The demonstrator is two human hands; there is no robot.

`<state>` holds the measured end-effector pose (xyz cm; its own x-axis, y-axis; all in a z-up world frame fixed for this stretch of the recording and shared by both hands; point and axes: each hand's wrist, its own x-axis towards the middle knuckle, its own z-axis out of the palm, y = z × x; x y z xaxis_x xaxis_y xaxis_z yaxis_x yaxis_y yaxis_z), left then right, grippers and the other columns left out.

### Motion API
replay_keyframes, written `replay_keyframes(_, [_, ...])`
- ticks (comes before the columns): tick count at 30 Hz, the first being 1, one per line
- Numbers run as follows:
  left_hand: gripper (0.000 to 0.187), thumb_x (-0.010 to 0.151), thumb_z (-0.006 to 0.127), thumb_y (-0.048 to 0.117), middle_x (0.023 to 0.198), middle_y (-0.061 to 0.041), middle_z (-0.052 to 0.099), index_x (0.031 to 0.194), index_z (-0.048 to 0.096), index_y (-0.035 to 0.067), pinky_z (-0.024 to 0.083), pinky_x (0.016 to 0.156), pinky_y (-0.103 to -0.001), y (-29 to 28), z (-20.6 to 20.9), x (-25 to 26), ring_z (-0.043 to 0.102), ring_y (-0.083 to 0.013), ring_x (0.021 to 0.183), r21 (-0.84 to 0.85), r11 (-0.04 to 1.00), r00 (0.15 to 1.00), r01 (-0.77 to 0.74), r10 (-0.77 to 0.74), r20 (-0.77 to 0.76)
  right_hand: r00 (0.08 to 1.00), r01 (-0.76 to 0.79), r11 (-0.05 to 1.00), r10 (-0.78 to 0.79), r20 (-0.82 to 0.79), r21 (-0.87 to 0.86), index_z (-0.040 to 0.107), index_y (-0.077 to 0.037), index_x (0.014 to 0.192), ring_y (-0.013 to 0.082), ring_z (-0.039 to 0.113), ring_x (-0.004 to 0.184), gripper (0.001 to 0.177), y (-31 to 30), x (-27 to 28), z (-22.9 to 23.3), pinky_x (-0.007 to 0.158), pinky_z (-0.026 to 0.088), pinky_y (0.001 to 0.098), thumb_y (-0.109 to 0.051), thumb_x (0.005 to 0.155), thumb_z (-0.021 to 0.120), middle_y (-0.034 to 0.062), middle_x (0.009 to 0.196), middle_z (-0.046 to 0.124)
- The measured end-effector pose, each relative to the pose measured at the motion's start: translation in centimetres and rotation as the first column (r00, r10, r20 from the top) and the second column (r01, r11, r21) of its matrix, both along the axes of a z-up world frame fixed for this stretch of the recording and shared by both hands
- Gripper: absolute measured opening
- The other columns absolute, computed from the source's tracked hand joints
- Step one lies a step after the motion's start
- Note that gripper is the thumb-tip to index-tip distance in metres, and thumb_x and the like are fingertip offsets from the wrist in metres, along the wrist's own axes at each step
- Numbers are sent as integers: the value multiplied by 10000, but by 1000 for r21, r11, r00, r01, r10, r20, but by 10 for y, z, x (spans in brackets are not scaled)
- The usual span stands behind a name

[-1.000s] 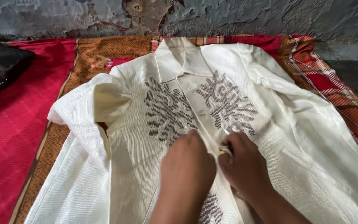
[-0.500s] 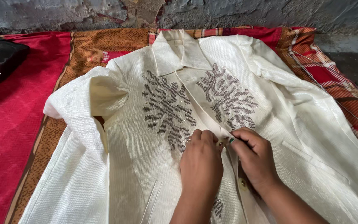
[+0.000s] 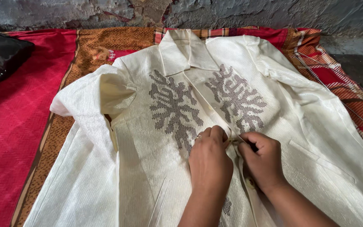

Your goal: The person wipes a white shirt with a small white cloth, then flips the shirt over to reveal a patterned front. The person buttons the shirt and places it on a metal hanger.

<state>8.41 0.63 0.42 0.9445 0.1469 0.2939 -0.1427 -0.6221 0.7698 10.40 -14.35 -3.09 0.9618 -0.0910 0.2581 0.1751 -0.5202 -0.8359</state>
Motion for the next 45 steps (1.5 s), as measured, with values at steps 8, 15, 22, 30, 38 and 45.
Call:
replay_keyframes(8, [50,888,650,39,926,-114,682,914,613,62,511,732,-456,-3,-2,3,668,-313,832,29,1000,1000,9,-9,-18,974,-80,909,159,-164,408,751,45,1025,79,643,739,278,-5,3,6,679,527,228,-64,939,510,54,855,743])
replay_keyframes(15, [45,837,710,76,898,-114,735,856,685,44,551,696,-442,-1,3,2,715,-307,822,-78,994,995,-78,73,-65,940,-150,908,254,-228,390,700,-1,1049,34,625,756,159,-3,8,11,667,514,197,-41,905,647,-1,882,709])
replay_keyframes(22, [116,874,707,144,837,-165,769,906,790,69,584,742,-419,6,14,-2,753,-326,774,-285,940,960,-189,116,-254,942,-162,943,236,-240,289,700,0,979,34,579,677,109,4,8,9,599,505,199,-15,871,701,-4,792,658])
replay_keyframes(30, [162,823,740,193,821,-116,778,906,751,55,587,746,-391,6,25,-5,773,-266,778,-346,917,936,-198,72,-344,951,-127,961,189,-243,247,688,-4,932,26,529,656,124,14,1,14,572,490,202,-28,831,757,-27,763,617])
replay_keyframes(38, [189,862,729,191,875,-153,750,948,694,26,580,718,-430,-4,9,-2,746,-309,787,-257,947,961,-193,129,-246,988,-143,986,138,-68,-83,701,-22,893,61,637,673,103,17,-4,21,604,553,241,-42,808,754,13,801,698])
replay_keyframes(45, [207,873,750,222,844,-153,741,896,708,21,561,712,-437,-6,2,2,721,-324,752,-314,920,952,-234,152,-264,983,-169,982,174,53,-88,676,-17,871,78,646,684,106,21,-7,21,613,552,240,-65,835,763,28,817,697])
